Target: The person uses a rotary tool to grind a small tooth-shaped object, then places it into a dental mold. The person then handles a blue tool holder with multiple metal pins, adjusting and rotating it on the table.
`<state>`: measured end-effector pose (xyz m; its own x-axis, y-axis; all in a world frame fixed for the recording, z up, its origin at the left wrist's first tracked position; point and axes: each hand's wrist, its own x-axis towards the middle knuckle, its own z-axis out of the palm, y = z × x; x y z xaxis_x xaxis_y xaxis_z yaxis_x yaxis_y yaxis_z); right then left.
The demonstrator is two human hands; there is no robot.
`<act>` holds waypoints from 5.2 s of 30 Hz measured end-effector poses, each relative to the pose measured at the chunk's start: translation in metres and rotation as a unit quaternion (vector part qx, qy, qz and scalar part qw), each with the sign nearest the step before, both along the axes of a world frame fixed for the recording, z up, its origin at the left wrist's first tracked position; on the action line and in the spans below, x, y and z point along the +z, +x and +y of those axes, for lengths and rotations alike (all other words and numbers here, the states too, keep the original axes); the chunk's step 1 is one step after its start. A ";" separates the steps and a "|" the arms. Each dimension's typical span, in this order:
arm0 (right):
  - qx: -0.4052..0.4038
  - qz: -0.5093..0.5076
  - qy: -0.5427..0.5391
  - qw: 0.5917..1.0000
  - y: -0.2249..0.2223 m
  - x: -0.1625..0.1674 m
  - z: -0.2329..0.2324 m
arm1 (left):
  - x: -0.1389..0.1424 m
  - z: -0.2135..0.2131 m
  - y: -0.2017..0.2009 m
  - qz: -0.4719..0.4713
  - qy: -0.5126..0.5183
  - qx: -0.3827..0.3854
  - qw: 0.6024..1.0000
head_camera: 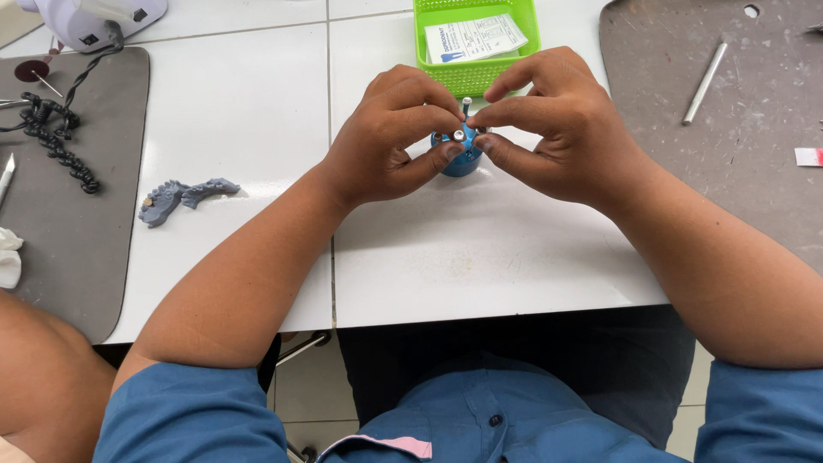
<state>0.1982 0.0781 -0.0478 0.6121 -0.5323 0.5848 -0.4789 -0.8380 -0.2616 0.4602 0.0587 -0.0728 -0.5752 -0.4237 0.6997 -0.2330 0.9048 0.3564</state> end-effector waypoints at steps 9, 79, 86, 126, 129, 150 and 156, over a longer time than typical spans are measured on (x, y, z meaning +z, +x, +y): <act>0.002 0.004 -0.014 1.000 -0.001 0.001 -0.002 | -0.001 -0.001 0.000 -0.017 -0.006 0.011 1.000; -0.076 0.216 0.081 0.970 0.006 -0.007 -0.003 | -0.015 -0.005 0.006 -0.084 -0.010 0.122 0.989; -0.081 0.129 0.137 0.979 0.009 0.000 0.001 | -0.015 -0.005 0.006 -0.149 -0.058 0.136 0.978; -0.097 0.204 0.114 0.967 0.018 0.014 0.004 | -0.009 -0.004 0.007 -0.007 -0.073 0.168 0.983; -0.092 0.131 0.103 0.982 0.011 0.014 0.006 | -0.004 0.001 0.005 -0.099 -0.075 0.172 0.977; -0.127 0.331 0.114 0.928 0.010 0.022 0.015 | -0.012 0.000 0.007 -0.081 -0.075 0.182 0.977; -0.147 0.210 0.183 0.949 0.014 0.033 0.024 | -0.019 -0.004 0.008 -0.005 -0.038 0.120 0.992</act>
